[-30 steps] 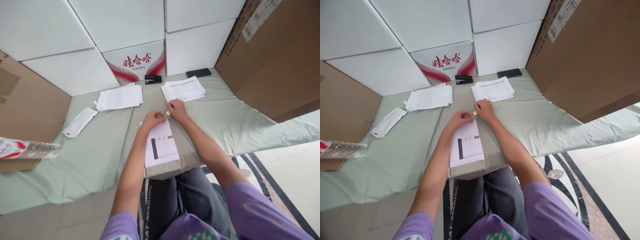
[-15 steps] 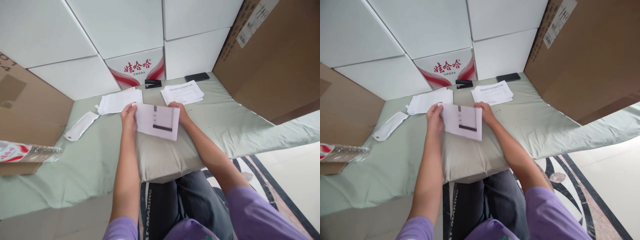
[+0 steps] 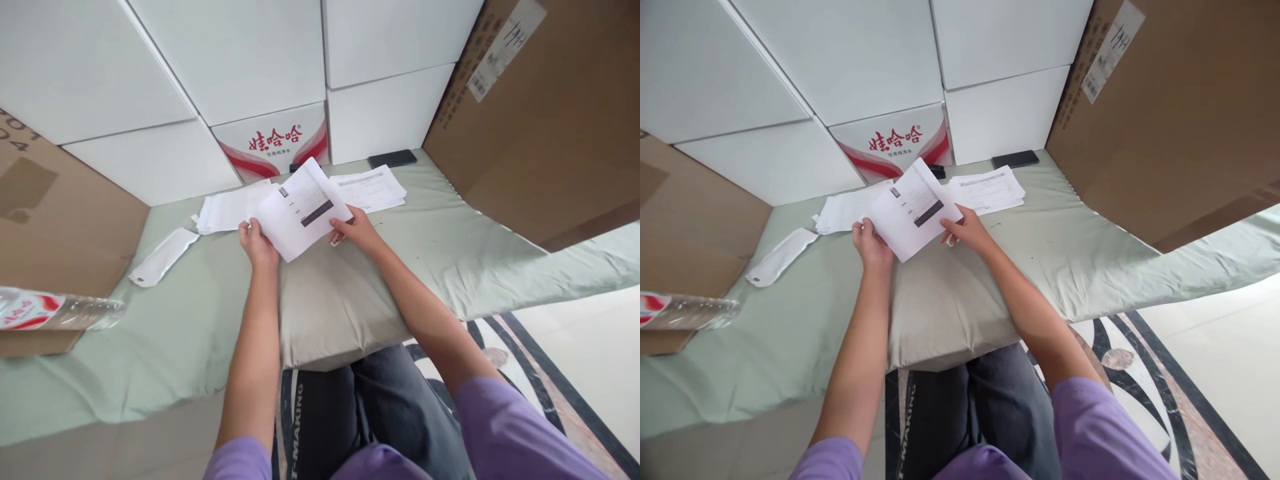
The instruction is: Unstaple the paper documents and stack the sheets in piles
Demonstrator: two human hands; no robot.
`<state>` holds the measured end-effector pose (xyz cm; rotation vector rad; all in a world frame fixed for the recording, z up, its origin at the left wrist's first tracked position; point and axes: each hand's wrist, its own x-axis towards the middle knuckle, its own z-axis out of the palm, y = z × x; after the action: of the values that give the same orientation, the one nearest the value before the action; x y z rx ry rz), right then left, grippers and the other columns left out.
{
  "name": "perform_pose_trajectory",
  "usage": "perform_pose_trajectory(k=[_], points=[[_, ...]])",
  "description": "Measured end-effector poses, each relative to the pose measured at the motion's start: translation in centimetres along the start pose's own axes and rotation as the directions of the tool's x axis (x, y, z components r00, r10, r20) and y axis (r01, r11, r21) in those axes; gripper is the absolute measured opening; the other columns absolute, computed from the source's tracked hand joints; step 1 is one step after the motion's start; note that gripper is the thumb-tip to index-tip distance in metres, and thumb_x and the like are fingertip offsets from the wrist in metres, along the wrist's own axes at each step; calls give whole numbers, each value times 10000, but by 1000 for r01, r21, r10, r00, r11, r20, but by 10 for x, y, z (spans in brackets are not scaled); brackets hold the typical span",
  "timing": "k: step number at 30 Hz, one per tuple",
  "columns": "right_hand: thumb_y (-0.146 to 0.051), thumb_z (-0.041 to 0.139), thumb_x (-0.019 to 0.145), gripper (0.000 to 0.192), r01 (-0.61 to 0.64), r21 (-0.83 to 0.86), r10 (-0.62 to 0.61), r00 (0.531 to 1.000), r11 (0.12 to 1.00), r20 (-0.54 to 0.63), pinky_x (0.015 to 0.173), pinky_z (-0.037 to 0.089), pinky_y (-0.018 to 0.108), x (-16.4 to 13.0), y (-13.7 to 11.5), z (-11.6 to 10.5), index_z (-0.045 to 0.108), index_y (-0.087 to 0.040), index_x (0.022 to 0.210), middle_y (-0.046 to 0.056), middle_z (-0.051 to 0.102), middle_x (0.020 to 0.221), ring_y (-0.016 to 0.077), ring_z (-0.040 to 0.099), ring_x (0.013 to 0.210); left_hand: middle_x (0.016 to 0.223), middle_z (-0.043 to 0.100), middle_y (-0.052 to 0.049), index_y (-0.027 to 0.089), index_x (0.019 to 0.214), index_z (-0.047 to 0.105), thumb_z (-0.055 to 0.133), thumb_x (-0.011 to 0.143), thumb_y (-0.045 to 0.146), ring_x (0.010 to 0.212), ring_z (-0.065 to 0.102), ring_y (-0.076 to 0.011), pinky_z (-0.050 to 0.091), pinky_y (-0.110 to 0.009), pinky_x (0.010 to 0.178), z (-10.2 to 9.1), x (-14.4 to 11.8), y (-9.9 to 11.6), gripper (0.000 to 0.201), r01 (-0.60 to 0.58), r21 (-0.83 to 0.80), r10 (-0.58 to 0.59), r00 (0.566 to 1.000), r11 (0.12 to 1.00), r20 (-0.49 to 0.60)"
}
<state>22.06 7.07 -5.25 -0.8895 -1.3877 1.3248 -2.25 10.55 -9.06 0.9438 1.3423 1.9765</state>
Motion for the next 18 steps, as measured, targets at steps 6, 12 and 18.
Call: perform_pose_trajectory(k=[6, 12, 18], points=[[-557, 819, 728, 528, -33, 272, 32, 999, 962, 10, 379, 454, 233, 6, 13, 10, 571, -188, 1012, 29, 712, 719, 199, 718, 595, 702, 514, 76, 242, 830, 354, 816, 708, 539, 661, 561, -81, 458, -191, 650, 13, -16, -4, 564, 104, -365, -109, 994, 925, 8], [-585, 765, 780, 485, 17, 224, 6, 995, 975, -102, 370, 436, 244, 9, 7, 2, 562, -202, 998, -15, 636, 594, 185, 669, 506, 746, 566, 67, 252, 914, 421, 815, 710, 552, 691, 595, -84, 456, -182, 633, 15, -18, -6, 536, 131, -343, -127, 991, 930, 35], [-552, 726, 826, 402, 88, 167, -26, 939, 982, -344, 395, 435, 250, 18, 13, -17, 545, -223, 970, -57, 541, 509, 164, 610, 464, 694, 540, 66, 231, 985, 497, 834, 686, 565, 576, 550, -77, 452, -176, 521, 20, -30, 1, 561, 295, -118, -249, 921, 948, 300]])
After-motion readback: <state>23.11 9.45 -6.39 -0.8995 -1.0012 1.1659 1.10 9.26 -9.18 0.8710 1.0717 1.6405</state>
